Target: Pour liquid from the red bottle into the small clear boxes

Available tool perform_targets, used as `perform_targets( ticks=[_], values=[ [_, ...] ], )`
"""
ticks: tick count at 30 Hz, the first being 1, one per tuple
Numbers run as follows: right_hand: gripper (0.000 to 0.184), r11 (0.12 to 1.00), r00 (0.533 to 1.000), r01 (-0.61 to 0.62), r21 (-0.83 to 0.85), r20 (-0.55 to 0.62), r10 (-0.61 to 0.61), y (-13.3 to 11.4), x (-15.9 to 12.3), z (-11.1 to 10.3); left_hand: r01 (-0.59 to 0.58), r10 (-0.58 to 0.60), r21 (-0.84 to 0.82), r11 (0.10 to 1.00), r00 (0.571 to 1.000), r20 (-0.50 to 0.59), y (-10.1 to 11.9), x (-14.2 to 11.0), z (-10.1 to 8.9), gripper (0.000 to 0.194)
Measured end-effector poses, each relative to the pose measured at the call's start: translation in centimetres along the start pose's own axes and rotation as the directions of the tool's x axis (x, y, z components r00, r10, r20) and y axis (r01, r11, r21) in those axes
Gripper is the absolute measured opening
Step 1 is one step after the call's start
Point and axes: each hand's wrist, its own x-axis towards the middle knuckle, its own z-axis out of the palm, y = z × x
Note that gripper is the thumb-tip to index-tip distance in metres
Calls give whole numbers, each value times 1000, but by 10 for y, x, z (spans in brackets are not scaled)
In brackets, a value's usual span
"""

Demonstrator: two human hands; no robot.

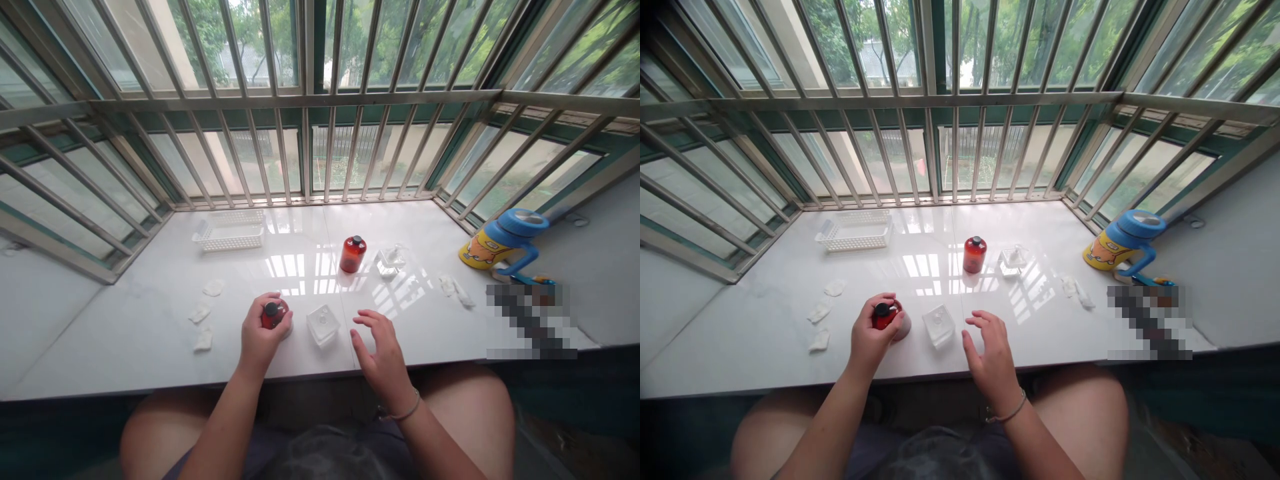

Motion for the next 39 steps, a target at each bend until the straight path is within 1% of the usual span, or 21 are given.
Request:
perform_targets(
  ticks=[3,5,8,13,16,20,23,26,28,30,32,36,39],
  values=[
    [32,998,998,22,66,62,-26,-19,-2,12,-21,21,22,1000,1000,-20,4,2,5,27],
    [37,996,995,23,89,93,-31,-25,-3,20,-19,19,28,999,1000,-16,5,4,7,22],
    [42,994,994,4,109,112,-16,-26,-5,29,-14,14,7,1000,1000,7,5,6,6,20],
    [46,990,992,-23,139,126,5,-21,-10,39,-8,8,-17,1000,1000,26,7,6,4,22],
    [54,992,992,-5,129,126,-11,-18,-10,41,27,-27,-26,999,999,20,9,5,6,27],
    [63,995,988,42,93,146,-55,-16,-7,39,78,-80,-119,990,997,-19,8,4,7,43],
    [65,996,982,73,55,169,-81,-15,-5,39,69,-71,-79,994,997,-14,7,4,6,49],
    [61,996,979,84,11,188,-84,-15,-6,40,77,-76,-31,997,997,27,6,5,5,44],
    [58,997,980,81,14,179,-83,-16,-8,41,87,-85,-74,993,996,29,5,4,5,42],
    [61,996,985,73,42,156,-78,-16,-9,41,84,-85,-132,988,996,5,5,4,6,47],
    [68,996,986,70,60,150,-78,-17,-9,41,80,-82,-150,985,997,-6,4,4,7,53],
    [71,996,983,78,42,165,-84,-16,-9,41,88,-87,-107,990,996,13,4,4,7,48],
    [71,997,984,70,29,160,-74,-16,-9,41,76,-78,-160,984,997,-7,4,4,8,51]
  ],
)
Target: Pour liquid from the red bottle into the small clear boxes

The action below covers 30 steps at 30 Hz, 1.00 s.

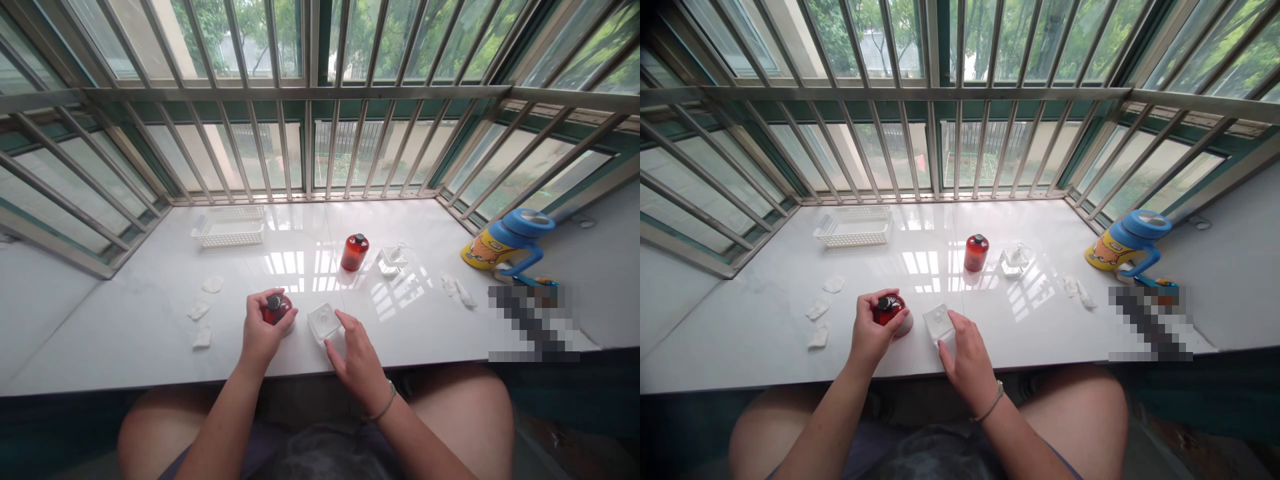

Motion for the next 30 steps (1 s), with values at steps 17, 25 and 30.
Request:
perform_targets(
  ticks=[17,25,30],
  values=[
    [41,984,986,155,91,50,-160,-89,88,8,28,-30,-129,991,999,-16,-4,1,4,57],
    [14,983,989,95,-160,125,-76,-106,116,41,96,-80,112,989,986,-144,-11,0,-2,19],
    [5,981,981,154,-115,138,-138,-105,122,39,95,-80,112,989,988,-133,-15,1,-3,23]
  ],
)
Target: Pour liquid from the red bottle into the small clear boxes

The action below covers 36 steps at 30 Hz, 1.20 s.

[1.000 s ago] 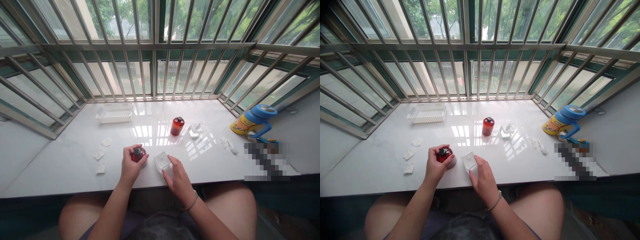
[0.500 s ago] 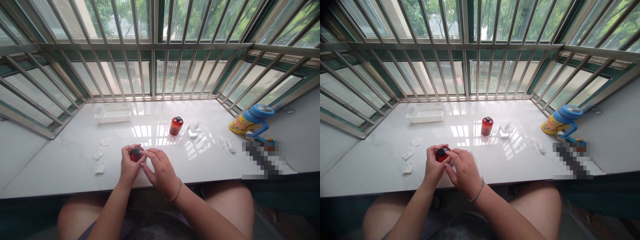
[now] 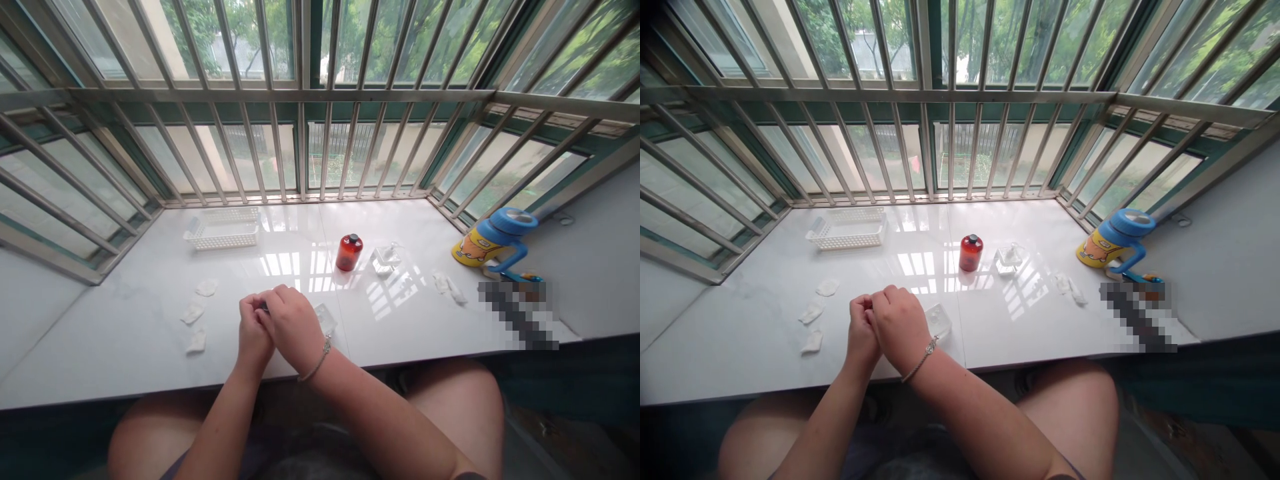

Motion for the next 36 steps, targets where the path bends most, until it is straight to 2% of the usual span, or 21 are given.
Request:
perform_targets(
  ticks=[3,6,9,11,14,16,20,23,25,27,29,32,34,36],
  values=[
    [9,987,994,75,142,-85,-63,3,1,-11,10,-9,-30,1000,1000,29,0,0,1,42],
    [15,953,982,96,287,-186,-43,17,-8,-24,-16,31,-158,987,995,94,3,-1,3,58],
    [19,935,960,5,355,-264,94,51,-38,-35,-45,70,-195,980,990,126,5,-3,3,58],
    [23,928,930,-136,346,-278,239,84,-68,-41,-49,69,-150,987,989,127,6,-3,3,57],
    [32,871,830,-401,283,-291,477,141,-121,-54,-37,55,-132,991,989,134,6,-4,2,56],
    [41,837,777,-522,166,-313,547,178,-155,-66,-32,50,-129,991,990,134,6,-3,1,56],
    [47,766,727,-639,-72,-382,570,235,-205,-95,-39,56,-137,990,990,128,5,-3,2,55],
    [44,696,699,-692,-192,-419,579,264,-222,-114,-39,58,-147,988,990,129,4,-3,2,54],
    [43,631,662,-736,-246,-457,594,279,-227,-123,-35,55,-150,988,990,132,4,-2,2,54],
    [44,574,621,-775,-264,-490,612,292,-228,-128,-32,53,-149,988,989,135,4,-2,1,53],
    [46,565,613,-780,-269,-510,604,298,-225,-129,-32,52,-146,989,989,139,3,-2,1,52],
    [45,636,669,-713,-295,-561,488,294,-214,-122,-31,51,-137,990,988,148,4,-3,0,52],
    [40,700,704,-647,-302,-589,397,278,-202,-112,-29,49,-131,991,987,152,4,-3,0,51],
    [33,777,750,-566,-275,-564,346,252,-188,-98,-26,46,-131,991,987,152,4,-3,0,51]
  ],
)
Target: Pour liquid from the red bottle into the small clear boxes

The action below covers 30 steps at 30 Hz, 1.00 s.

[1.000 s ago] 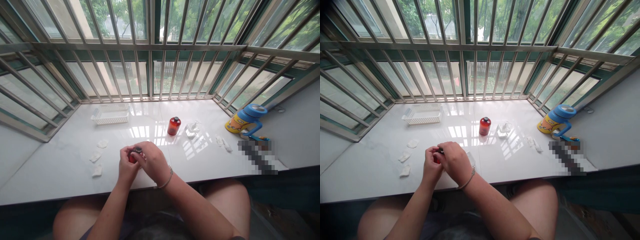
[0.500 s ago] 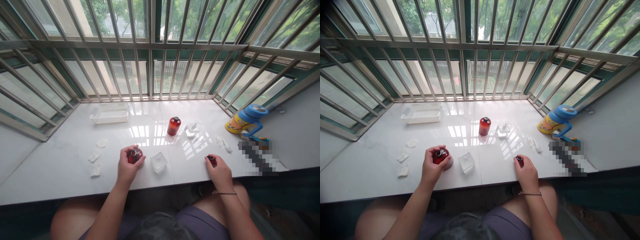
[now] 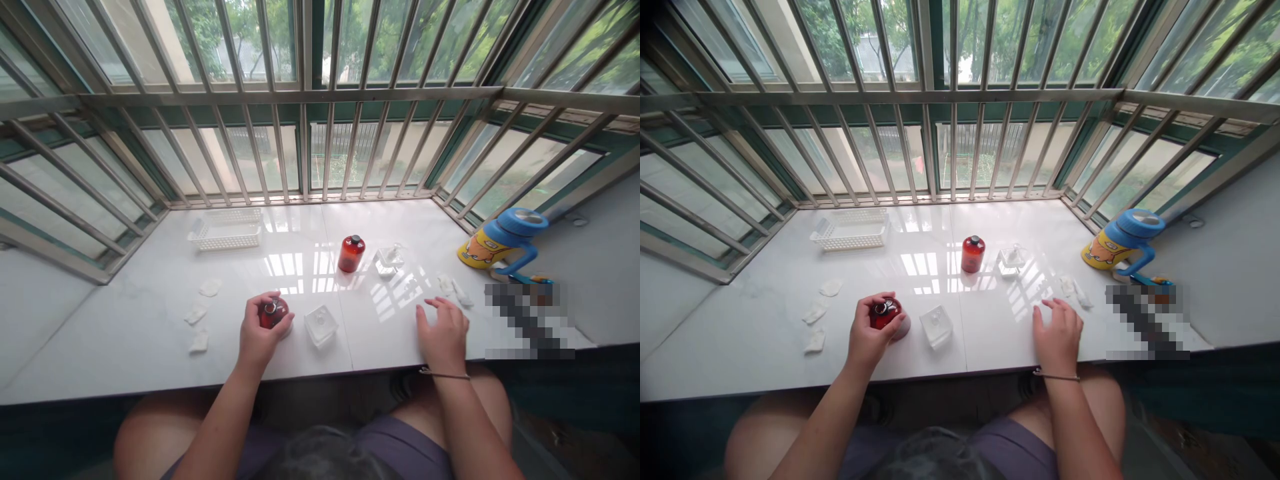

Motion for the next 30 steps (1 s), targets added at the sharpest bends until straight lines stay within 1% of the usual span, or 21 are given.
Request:
perform_targets(
  ticks=[1,3,4,5,7,10,12,13,14,16,20,22,24,27,30],
  values=[
    [30,996,998,50,70,27,-52,-18,-5,1,0,0,-2,1000,1000,-2,0,0,0,52],
    [25,960,981,138,245,97,-166,-56,-19,1,-1,1,-6,1000,1000,-10,0,0,0,52],
    [28,931,968,160,329,135,-214,-75,-27,1,-2,2,-8,1000,1000,-12,0,0,0,52],
    [35,902,949,165,400,185,-256,-94,-35,2,-3,3,-9,1000,1000,-12,0,0,0,52],
    [58,861,911,131,491,282,-300,-127,-51,4,-9,9,-6,1000,1000,-9,0,0,0,51],
    [91,845,869,32,534,403,-288,-165,-70,13,-21,21,0,1000,1000,-6,1,0,0,49],
    [103,846,851,-26,533,455,-261,-182,-76,21,-26,26,-5,1000,1000,-7,0,1,0,49],
    [105,848,849,-49,527,469,-243,-188,-78,26,-27,27,-11,1000,1000,-7,-1,1,0,50],
    [104,852,852,-70,519,476,-220,-193,-78,30,-30,30,-17,999,1000,-6,-1,1,0,50],
    [95,858,861,-113,501,480,-168,-198,-76,35,-41,41,-22,999,999,-3,-2,1,0,50],
    [75,848,859,-192,494,503,-98,-196,-70,35,-49,49,-5,999,998,31,-2,0,0,48],
    [71,842,853,-200,501,512,-101,-191,-67,31,-53,54,-13,999,995,79,-2,-2,0,47],
    [69,842,853,-184,508,508,-120,-183,-63,27,-75,80,-42,996,986,145,-3,-4,0,45],
    [67,848,854,-151,508,499,-147,-171,-57,19,-104,125,-91,990,957,261,-5,-8,3,42],
    [67,854,844,-158,495,517,-144,-158,-54,13,-108,140,-117,987,936,323,-5,-10,6,41]
  ],
)
